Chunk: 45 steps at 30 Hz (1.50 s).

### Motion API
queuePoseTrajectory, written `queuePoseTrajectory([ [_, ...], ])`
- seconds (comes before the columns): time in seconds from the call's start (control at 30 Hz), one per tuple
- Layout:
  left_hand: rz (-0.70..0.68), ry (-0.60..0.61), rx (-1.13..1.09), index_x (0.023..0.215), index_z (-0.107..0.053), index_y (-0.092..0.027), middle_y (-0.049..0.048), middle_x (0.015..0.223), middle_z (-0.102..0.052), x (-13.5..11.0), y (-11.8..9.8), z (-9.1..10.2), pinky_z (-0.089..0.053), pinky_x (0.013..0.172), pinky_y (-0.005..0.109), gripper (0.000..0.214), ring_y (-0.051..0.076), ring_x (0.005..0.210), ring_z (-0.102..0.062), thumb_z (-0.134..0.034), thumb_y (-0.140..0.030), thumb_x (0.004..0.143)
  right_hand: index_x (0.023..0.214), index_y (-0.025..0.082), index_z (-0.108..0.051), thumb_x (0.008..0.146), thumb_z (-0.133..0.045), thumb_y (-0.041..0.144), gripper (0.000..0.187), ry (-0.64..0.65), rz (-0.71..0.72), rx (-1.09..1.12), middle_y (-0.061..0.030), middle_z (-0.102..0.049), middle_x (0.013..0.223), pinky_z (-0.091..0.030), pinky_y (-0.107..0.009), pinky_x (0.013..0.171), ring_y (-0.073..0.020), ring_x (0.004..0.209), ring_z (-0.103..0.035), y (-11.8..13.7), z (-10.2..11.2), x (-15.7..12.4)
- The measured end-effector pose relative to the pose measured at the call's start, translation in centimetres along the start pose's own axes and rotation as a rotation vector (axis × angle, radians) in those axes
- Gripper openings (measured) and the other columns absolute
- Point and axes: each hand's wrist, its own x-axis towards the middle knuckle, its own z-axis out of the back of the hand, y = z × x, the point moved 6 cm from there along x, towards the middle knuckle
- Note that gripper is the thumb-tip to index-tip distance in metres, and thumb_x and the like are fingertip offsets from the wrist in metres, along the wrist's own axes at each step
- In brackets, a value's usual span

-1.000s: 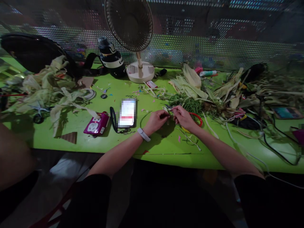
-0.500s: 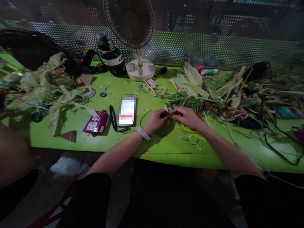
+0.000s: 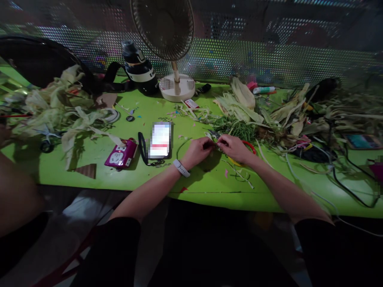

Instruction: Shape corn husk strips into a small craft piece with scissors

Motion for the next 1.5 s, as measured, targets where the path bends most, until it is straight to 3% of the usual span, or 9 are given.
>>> queuePoseTrajectory([
  [0.37,-0.001,0.099,-0.085,0.089,-0.065,-0.017,-0.0010,0.073,-0.068,-0.21,-0.67,-0.20,-0.048,0.058,0.021,0.012,0.011,0.063,-0.059,-0.063,-0.022,0.078,0.080,0.019,-0.054,0.085,-0.049,0.027,0.010,0.007,-0.112,0.096,-0.0020,-0.060,0.073,-0.036,-0.027,0.063,-0.0148,0.065,-0.048,-0.27,-0.19,0.05],
  [0.73,0.009,0.066,-0.060,0.083,-0.063,-0.018,0.0006,0.075,-0.069,0.25,0.23,-0.27,-0.048,0.063,0.023,0.010,0.012,0.067,-0.061,-0.060,-0.027,0.085,0.078,0.019,-0.057,0.089,-0.048,0.034,0.020,0.002,-0.061,0.066,-0.0019,-0.061,0.071,-0.037,-0.028,0.065,-0.0158,0.067,-0.052,-0.74,0.26,0.12],
  [1.5,0.017,0.075,-0.034,0.082,-0.057,-0.019,-0.0005,0.072,-0.064,0.37,0.19,-0.18,-0.047,0.061,0.023,0.011,0.011,0.064,-0.058,-0.053,-0.025,0.090,0.080,0.020,-0.060,0.087,-0.051,0.025,0.013,0.094,0.087,-0.104,-0.0046,-0.063,0.078,-0.036,-0.028,0.067,-0.0165,0.070,-0.052,-0.17,0.33,0.12],
])
